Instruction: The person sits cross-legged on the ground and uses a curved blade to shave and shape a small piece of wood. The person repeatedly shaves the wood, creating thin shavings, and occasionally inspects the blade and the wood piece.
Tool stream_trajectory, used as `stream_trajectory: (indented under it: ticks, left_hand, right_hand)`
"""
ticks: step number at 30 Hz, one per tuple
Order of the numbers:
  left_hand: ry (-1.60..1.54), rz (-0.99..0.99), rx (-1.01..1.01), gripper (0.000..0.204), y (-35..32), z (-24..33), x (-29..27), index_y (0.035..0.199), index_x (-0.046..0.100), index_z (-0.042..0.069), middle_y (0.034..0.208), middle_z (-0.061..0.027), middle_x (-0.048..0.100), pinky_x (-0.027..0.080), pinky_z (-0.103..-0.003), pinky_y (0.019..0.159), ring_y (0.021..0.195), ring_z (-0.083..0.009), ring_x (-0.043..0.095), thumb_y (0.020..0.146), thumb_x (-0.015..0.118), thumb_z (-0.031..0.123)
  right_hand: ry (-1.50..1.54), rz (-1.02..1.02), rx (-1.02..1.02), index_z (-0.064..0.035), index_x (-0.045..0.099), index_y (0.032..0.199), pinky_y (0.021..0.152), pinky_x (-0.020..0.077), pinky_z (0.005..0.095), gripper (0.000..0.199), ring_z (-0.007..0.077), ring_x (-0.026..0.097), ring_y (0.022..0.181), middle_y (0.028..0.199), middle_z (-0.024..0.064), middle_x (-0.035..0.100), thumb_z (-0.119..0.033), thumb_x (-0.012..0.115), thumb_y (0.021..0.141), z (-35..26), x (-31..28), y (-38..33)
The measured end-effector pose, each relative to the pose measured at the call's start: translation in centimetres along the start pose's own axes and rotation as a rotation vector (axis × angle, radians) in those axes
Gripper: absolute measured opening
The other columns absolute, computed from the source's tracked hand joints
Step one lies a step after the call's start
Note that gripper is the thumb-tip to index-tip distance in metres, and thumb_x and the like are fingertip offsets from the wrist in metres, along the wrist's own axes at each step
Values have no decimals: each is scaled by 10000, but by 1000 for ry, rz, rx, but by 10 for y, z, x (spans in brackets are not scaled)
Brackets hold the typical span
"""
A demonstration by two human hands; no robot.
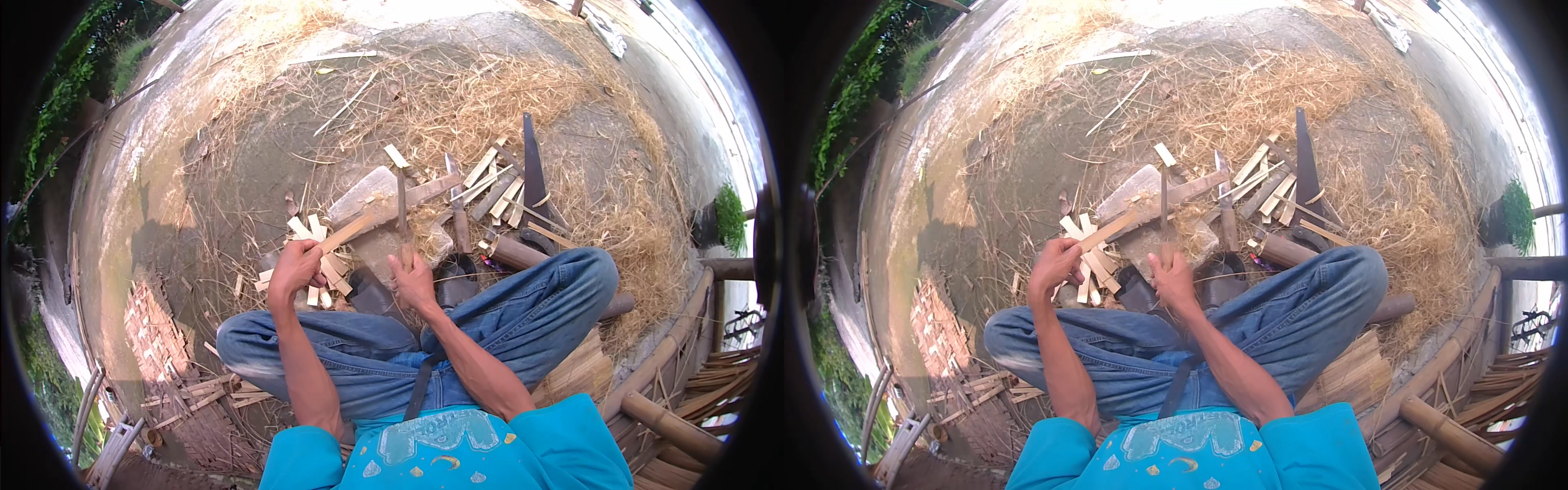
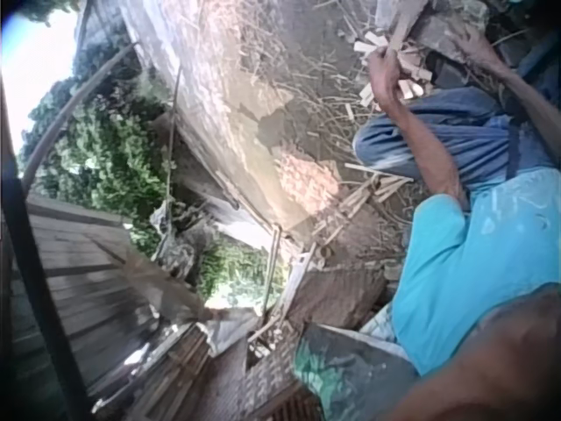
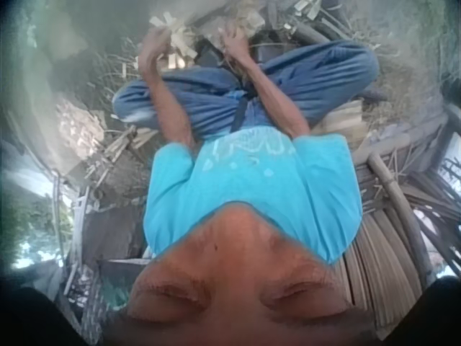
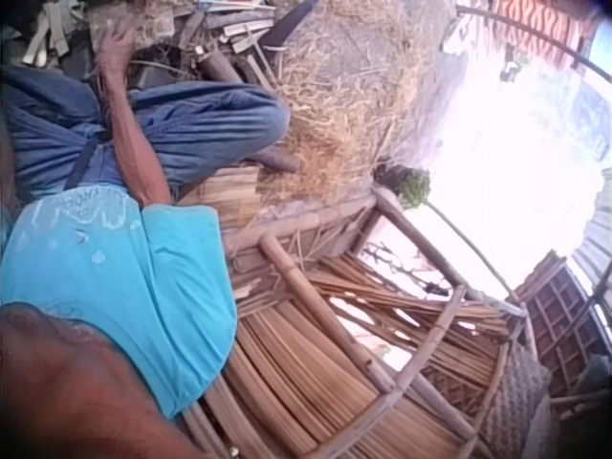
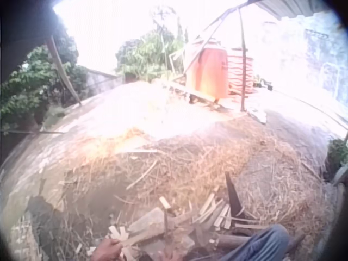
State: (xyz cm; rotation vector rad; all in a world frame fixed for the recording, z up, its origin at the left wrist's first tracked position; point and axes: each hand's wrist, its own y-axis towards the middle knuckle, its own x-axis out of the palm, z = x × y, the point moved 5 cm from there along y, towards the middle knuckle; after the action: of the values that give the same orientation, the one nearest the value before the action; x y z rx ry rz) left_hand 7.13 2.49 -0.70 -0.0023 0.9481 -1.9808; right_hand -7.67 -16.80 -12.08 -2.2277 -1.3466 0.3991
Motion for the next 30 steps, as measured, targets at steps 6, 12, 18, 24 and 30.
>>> stream_trajectory:
  ticks: [6, 12, 18, 24, 30]
  left_hand:
    - [-40, 134, 44, 390, 4, 1, -10, 1306, 592, -97, 869, -127, 708, 610, -300, 553, 625, -181, 734, 965, 562, 89]
    - [-153, 334, 213, 345, -10, 11, -33, 1320, 560, -55, 972, -151, 717, 644, -296, 701, 770, -179, 751, 1021, 624, 104]
    - [-439, 468, 343, 312, 2, 14, -26, 1177, 674, -91, 939, -151, 745, 641, -290, 735, 774, -180, 751, 1011, 694, 173]
    - [-98, 743, 447, 278, -15, 35, -2, 1028, 757, -100, 816, -100, 770, 583, -281, 718, 758, -114, 721, 1001, 693, 169]
    - [-175, 736, 501, 284, -17, 32, 1, 1037, 756, -95, 791, -58, 752, 532, -276, 675, 724, -76, 658, 1011, 682, 178]
  right_hand:
    - [-353, 5, -145, 25, 588, 1021, 796, 485, 524, 580, 438, 669, 887, 891, 268, 662, -555, 567, 1009, -5, 2, -1]
    - [-352, 7, -181, 27, 578, 1042, 800, 485, 539, 575, 479, 654, 877, 926, 299, 671, -546, 527, 1028, 5, 2, 3]
    - [-331, 74, -305, 20, 597, 960, 609, 510, 408, 534, 224, 617, 619, 718, 133, 607, -489, 482, 1074, 20, 13, 14]
    - [-214, -129, -394, 27, 597, 945, 650, 485, 519, 489, 478, 620, 666, 696, 259, 622, -443, 539, 1065, -44, 64, -10]
    - [-68, -219, -16, 33, 603, 997, 630, 464, 507, 464, 482, 601, 658, 712, 292, 589, -429, 600, 1037, -47, 46, -9]
